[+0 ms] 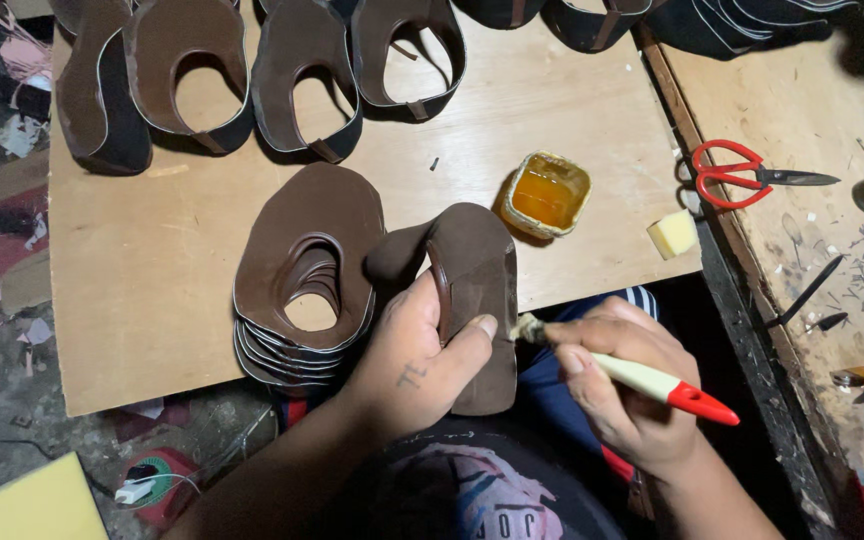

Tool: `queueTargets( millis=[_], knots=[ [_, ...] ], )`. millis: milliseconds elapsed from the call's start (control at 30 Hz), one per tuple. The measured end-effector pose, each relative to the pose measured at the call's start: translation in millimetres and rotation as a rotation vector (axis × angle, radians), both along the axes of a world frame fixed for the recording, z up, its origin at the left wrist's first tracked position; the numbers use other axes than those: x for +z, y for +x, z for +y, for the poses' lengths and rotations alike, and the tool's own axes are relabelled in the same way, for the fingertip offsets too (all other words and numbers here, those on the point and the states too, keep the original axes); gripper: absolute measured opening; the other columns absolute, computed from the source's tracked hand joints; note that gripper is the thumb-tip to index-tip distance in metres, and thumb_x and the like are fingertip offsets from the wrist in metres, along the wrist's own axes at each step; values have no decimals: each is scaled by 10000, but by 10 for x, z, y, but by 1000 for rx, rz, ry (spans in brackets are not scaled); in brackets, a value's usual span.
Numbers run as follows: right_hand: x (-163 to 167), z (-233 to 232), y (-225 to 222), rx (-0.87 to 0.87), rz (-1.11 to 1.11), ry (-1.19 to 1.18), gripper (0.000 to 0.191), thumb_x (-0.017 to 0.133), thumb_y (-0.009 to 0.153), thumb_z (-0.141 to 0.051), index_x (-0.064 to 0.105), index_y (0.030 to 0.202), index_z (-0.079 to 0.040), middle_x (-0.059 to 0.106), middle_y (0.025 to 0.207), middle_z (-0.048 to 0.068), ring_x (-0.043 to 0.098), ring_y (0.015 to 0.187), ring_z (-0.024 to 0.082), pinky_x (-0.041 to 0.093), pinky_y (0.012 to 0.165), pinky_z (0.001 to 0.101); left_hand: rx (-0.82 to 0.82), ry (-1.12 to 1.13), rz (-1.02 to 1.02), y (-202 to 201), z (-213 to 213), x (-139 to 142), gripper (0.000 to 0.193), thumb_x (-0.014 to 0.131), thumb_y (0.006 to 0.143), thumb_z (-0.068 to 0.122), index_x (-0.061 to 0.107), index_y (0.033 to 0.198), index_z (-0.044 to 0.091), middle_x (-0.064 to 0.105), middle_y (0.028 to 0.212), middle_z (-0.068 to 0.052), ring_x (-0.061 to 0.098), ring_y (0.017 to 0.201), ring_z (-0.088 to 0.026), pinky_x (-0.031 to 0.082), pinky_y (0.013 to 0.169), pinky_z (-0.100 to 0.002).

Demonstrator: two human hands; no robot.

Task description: The person holds a brown shoe upper in one hand and uses a brush to apply adhesive from a small container along its edges, working around the piece. The person then folds and presses the glued edges together and stacks the finished upper with a pile of similar pieces on the table.

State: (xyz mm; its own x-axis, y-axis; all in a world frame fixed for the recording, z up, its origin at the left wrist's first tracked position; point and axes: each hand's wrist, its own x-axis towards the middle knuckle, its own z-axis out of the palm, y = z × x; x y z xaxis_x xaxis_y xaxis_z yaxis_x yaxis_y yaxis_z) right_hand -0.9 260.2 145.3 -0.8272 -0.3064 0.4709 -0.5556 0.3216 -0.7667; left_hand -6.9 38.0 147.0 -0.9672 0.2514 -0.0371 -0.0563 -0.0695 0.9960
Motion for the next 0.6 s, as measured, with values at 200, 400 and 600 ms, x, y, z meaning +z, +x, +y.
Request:
queueTargets(
  millis=[200, 400, 600],
  knots=[
    [-368, 222, -353, -191, -17, -80, 235, 649, 1046, -78, 696, 1247, 36, 684, 979, 98, 613, 858, 155, 491, 810, 258, -78, 243, -195, 1, 3, 51, 647, 598, 896, -1, 368, 1501, 24, 606, 1290, -96, 590, 1174, -140, 495, 1022, -335],
    [-986, 395, -1450, -377, -164, 258, 249, 779, 946, -216, 755, 1112, -32, 721, 1007, 112, 687, 917, 211, 524, 828, 315, -50, 349, -410, 125, -8, 168, 692, 599, 837, -32, 376, 1491, 17, 626, 1248, -123, 611, 1134, -190, 511, 985, -364],
    [-1197, 292, -1731, -483, 47, 568, 365, 907, 800, -263, 692, 931, 1, 640, 1176, 164, 507, 1131, 379, 434, 942, 446, 51, 497, -357, 127, -14, 88, 656, 597, 844, -33, 395, 1466, 19, 599, 1292, -114, 590, 1178, -174, 479, 1038, -339]
  ],
)
